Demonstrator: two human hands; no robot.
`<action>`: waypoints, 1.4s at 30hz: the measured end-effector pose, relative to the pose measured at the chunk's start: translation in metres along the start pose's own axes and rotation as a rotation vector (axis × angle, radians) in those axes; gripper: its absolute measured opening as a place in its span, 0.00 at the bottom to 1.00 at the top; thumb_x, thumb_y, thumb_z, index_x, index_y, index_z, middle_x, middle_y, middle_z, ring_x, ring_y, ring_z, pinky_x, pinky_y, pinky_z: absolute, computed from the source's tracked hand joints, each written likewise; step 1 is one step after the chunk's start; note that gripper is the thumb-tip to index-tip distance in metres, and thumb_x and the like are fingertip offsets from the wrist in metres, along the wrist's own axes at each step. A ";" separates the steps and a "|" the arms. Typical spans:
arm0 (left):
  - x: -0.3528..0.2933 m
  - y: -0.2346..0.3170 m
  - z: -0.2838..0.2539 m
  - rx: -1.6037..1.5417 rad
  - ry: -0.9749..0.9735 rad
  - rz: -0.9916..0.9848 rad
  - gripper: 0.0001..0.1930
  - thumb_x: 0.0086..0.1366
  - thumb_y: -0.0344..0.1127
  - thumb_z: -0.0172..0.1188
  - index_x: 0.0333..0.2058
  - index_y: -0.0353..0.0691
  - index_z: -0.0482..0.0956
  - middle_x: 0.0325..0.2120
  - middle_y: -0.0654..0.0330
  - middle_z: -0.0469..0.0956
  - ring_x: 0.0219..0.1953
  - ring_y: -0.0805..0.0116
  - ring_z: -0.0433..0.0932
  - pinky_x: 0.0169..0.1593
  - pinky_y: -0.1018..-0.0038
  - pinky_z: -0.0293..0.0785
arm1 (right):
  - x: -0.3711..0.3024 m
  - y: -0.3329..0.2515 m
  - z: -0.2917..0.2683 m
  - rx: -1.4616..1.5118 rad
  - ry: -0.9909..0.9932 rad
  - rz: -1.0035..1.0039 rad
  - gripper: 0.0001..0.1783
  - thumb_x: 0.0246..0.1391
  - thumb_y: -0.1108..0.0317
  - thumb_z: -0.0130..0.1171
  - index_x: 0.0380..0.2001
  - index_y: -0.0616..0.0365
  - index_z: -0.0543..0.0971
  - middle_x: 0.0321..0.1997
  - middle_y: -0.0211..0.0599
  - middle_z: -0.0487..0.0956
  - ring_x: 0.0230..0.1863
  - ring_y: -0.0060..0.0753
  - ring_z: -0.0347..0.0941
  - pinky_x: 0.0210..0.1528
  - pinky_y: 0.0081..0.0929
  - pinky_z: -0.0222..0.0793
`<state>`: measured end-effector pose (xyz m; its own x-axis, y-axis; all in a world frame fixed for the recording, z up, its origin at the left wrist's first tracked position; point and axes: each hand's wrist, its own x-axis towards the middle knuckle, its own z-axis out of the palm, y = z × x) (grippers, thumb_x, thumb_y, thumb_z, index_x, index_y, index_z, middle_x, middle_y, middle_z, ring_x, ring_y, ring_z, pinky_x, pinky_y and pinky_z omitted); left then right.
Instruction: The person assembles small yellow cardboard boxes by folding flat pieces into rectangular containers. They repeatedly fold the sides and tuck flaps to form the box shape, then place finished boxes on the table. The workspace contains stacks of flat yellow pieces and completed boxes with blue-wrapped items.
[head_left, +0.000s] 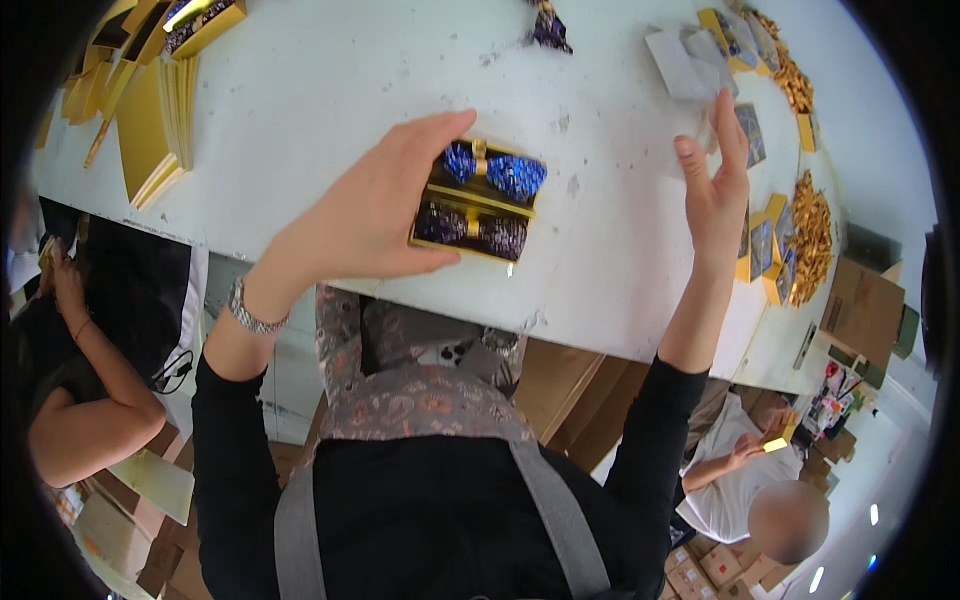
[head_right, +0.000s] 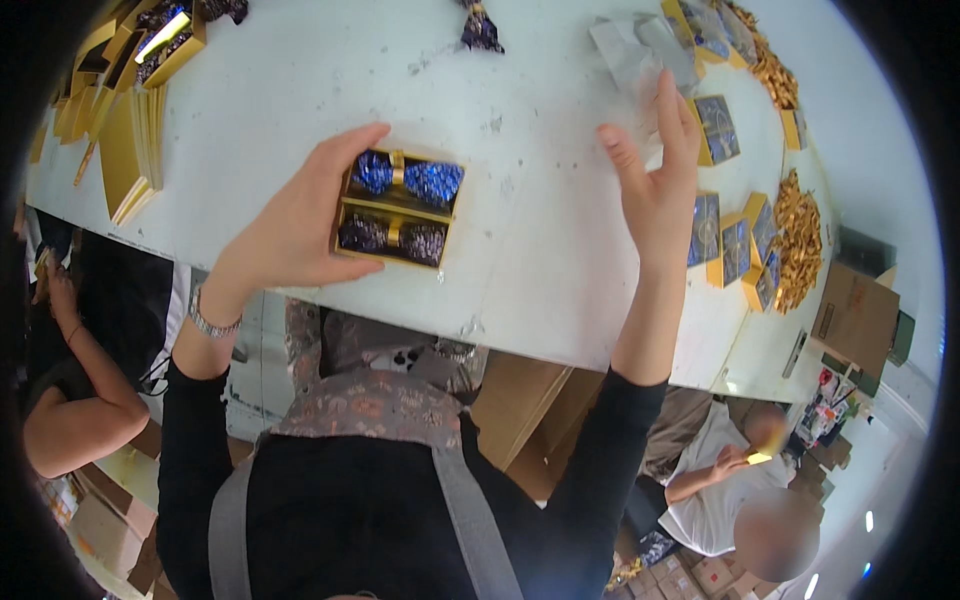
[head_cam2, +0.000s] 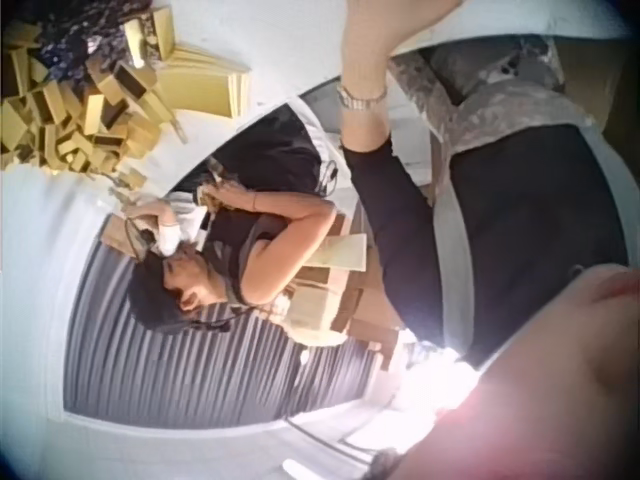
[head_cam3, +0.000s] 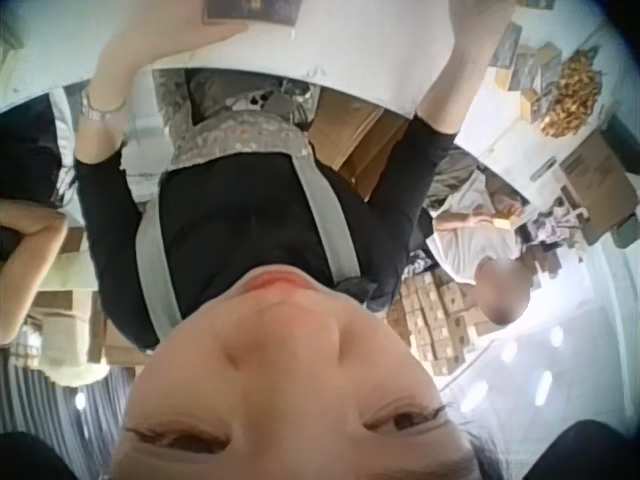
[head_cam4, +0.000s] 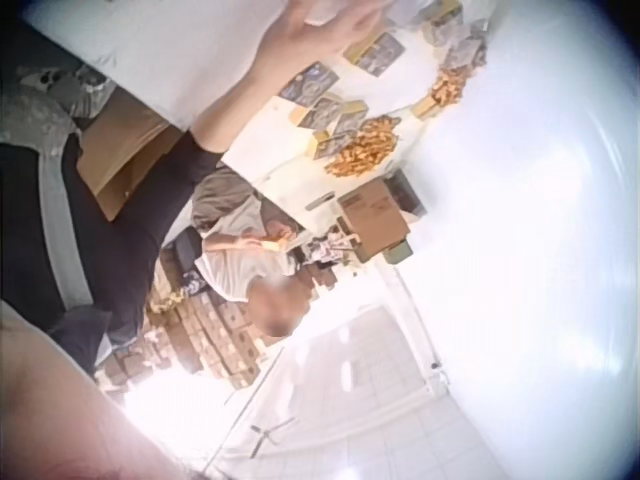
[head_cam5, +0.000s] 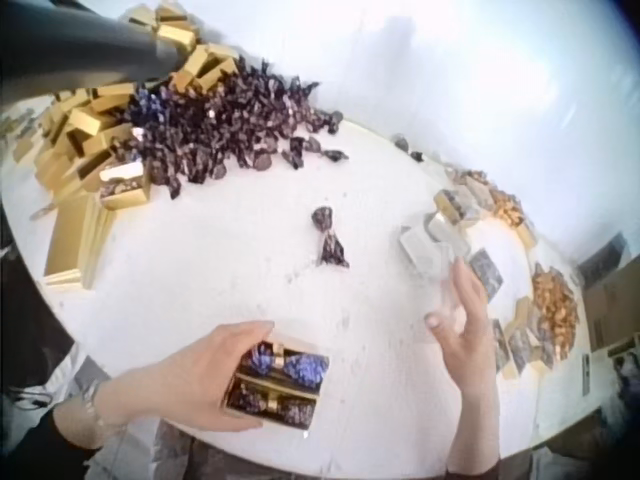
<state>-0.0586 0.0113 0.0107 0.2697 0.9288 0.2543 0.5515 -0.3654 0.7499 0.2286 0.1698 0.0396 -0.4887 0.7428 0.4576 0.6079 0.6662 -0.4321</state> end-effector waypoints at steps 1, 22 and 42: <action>-0.001 0.000 0.000 -0.005 0.006 -0.002 0.49 0.41 0.34 0.72 0.61 0.34 0.52 0.56 0.46 0.60 0.57 0.47 0.61 0.60 0.63 0.60 | 0.004 -0.003 0.000 0.102 0.000 -0.011 0.41 0.39 0.63 0.72 0.59 0.52 0.67 0.55 0.44 0.70 0.59 0.44 0.62 0.59 0.40 0.56; -0.032 -0.002 0.005 -0.141 0.073 -0.137 0.62 0.34 0.36 0.79 0.63 0.39 0.43 0.55 0.49 0.64 0.57 0.52 0.66 0.60 0.63 0.62 | -0.032 -0.117 0.044 0.376 -0.455 -0.180 0.40 0.29 0.65 0.74 0.53 0.48 0.73 0.58 0.49 0.64 0.56 0.50 0.61 0.54 0.42 0.55; -0.028 0.000 0.007 -0.022 0.165 -0.087 0.49 0.38 0.42 0.76 0.58 0.35 0.57 0.52 0.50 0.66 0.50 0.52 0.71 0.50 0.67 0.71 | -0.035 -0.127 0.057 0.290 -0.411 -0.303 0.41 0.26 0.67 0.75 0.52 0.47 0.73 0.56 0.44 0.66 0.54 0.51 0.64 0.51 0.43 0.58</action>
<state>-0.0602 -0.0154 -0.0009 0.0874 0.9549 0.2838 0.5493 -0.2839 0.7860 0.1330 0.0628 0.0340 -0.8516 0.4429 0.2803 0.2353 0.8009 -0.5506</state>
